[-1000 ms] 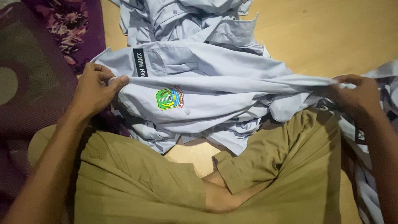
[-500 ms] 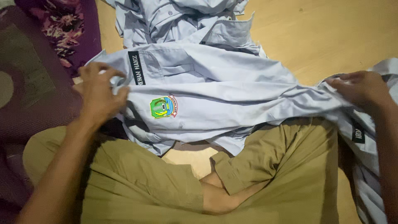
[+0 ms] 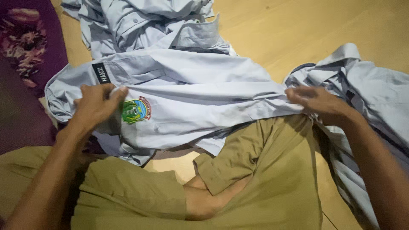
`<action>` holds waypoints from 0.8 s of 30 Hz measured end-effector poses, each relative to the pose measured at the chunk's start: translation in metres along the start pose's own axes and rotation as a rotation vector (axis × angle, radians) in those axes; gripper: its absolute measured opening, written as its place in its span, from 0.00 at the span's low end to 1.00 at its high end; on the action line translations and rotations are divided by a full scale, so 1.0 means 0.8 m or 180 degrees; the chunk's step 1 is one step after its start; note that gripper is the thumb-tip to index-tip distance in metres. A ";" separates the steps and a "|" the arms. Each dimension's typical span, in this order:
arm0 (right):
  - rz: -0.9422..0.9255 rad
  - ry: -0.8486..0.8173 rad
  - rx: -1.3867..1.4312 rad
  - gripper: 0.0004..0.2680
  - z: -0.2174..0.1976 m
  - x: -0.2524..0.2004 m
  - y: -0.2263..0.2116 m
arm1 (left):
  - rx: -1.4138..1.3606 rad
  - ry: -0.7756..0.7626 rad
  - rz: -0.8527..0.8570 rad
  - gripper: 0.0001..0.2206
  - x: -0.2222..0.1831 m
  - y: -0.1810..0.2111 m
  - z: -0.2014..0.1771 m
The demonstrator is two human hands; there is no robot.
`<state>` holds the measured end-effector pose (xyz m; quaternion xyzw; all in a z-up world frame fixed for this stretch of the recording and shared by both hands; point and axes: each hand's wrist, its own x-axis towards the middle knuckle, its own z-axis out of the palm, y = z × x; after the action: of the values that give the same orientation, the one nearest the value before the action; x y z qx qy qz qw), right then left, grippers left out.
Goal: The person buttons the front buttons of several light blue shirts while sitting on the floor, handling the shirts one at a time and smoothing them out.
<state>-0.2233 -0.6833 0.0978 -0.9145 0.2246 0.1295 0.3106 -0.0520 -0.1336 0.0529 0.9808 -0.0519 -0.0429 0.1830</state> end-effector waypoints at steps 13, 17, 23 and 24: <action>-0.0388 0.1488 -0.0869 0.12 0.029 0.136 -0.017 | 0.0171 0.0810 -0.0192 0.26 0.048 0.012 -0.027; -0.1194 0.1152 -0.1324 0.24 0.040 0.194 -0.035 | 0.0575 0.0764 0.0273 0.21 0.078 -0.001 -0.015; -0.1880 0.0342 -0.1344 0.40 0.074 0.212 -0.124 | 0.0366 0.0465 0.1022 0.39 0.094 0.016 -0.030; -0.1877 0.0028 -0.1418 0.43 0.081 0.220 -0.132 | 0.0758 -0.0079 0.0454 0.42 0.100 0.019 -0.027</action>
<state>-0.0255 -0.6260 0.0352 -0.9857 -0.0809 0.0762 0.1268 0.0280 -0.1495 0.0737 0.9888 -0.1286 -0.0354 0.0673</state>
